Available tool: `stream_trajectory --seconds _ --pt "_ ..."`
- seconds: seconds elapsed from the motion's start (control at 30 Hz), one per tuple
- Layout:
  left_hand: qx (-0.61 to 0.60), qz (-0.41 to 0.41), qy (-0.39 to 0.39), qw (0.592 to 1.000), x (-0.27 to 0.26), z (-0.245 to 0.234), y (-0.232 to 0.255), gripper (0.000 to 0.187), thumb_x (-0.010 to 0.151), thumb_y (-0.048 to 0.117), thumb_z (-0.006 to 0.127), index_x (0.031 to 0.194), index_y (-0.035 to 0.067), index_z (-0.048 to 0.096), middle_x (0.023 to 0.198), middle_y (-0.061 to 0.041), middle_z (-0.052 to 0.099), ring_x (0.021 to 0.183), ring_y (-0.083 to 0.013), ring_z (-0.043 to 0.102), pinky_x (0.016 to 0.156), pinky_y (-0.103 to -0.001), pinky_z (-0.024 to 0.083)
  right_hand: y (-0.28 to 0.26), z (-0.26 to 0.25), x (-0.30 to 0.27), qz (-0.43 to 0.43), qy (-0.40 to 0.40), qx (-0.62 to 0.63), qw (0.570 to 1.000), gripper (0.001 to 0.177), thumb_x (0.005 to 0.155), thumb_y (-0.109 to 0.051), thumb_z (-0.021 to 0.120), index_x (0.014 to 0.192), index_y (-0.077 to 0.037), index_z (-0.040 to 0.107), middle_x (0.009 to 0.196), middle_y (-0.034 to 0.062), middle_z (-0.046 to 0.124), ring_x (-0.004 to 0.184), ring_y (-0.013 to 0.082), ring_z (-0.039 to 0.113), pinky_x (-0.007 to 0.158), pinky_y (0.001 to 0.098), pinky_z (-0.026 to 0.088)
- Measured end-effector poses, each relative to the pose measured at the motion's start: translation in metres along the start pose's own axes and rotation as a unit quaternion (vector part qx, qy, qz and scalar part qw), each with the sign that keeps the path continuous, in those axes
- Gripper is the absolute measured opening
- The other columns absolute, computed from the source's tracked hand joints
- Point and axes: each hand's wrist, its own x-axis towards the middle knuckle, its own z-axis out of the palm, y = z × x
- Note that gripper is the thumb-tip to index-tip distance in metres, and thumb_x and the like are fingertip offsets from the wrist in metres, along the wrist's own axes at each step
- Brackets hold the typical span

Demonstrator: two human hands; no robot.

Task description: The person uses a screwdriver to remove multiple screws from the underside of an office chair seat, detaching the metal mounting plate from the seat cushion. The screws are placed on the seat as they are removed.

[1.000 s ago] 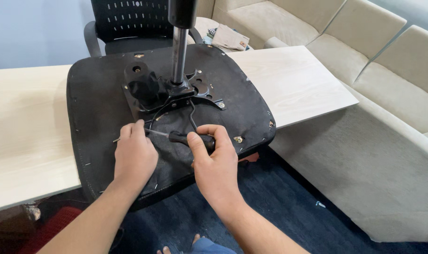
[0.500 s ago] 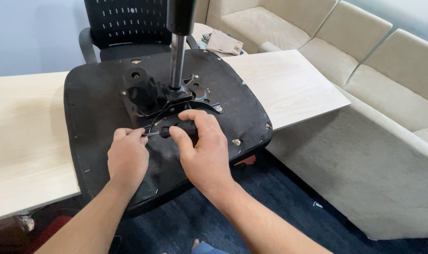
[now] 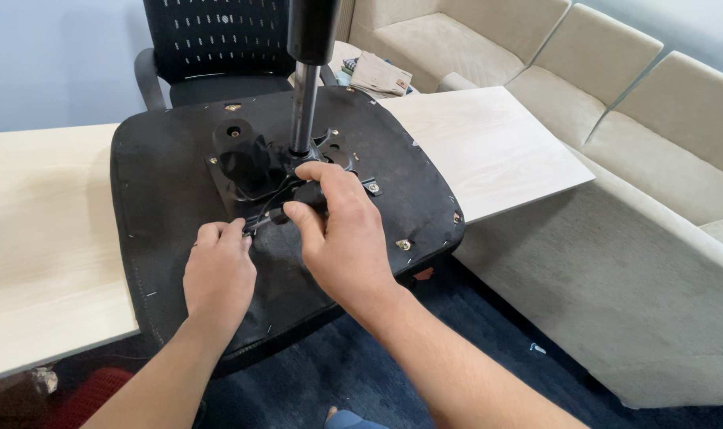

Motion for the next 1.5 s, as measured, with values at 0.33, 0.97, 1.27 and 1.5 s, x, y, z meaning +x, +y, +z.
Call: stream_trajectory --seconds 0.33,0.97,1.27,1.5 --pt "0.002 0.016 0.025 1.0 0.0 0.007 -0.006 0.029 0.101 0.026 0.056 0.125 0.016 0.069 0.124 -0.004 0.062 0.107 -0.0282 0.065 0.091 -0.043 0.054 0.005 0.0 0.006 0.013 -0.004 -0.012 1.0 0.032 0.09 -0.011 0.072 0.12 -0.006 0.063 0.109 0.0141 0.071 0.099 0.0313 0.071 0.085 0.0401 0.056" --pt "-0.025 0.034 0.041 0.998 -0.002 0.003 -0.007 0.028 0.099 0.023 0.058 0.122 0.014 0.072 0.121 -0.006 0.065 0.099 -0.0288 0.067 0.088 -0.043 0.054 0.005 0.002 0.004 -0.035 -0.031 -0.004 0.999 0.034 0.092 -0.008 0.071 0.124 -0.007 0.062 0.117 0.0155 0.068 0.108 0.0324 0.068 0.093 0.0401 0.054" --pt "-0.034 0.034 0.034 0.998 -0.002 -0.003 -0.006 0.028 0.1 0.022 0.059 0.123 0.014 0.073 0.12 -0.006 0.065 0.098 -0.0281 0.068 0.086 -0.042 0.055 0.005 0.001 0.003 -0.109 -0.051 -0.006 0.993 0.039 0.091 -0.003 0.068 0.13 -0.004 0.06 0.127 0.0165 0.063 0.118 0.0372 0.061 0.102 0.0419 0.048" --pt "-0.027 0.024 0.014 0.999 -0.002 -0.006 -0.003 0.033 0.101 0.024 0.054 0.127 0.014 0.071 0.125 -0.007 0.063 0.103 -0.0294 0.066 0.089 -0.043 0.054 -0.001 0.004 0.026 -0.144 -0.11 -0.093 0.979 0.025 0.093 -0.011 0.067 0.118 -0.008 0.066 0.117 0.0132 0.065 0.107 0.0361 0.061 0.096 0.0458 0.049"
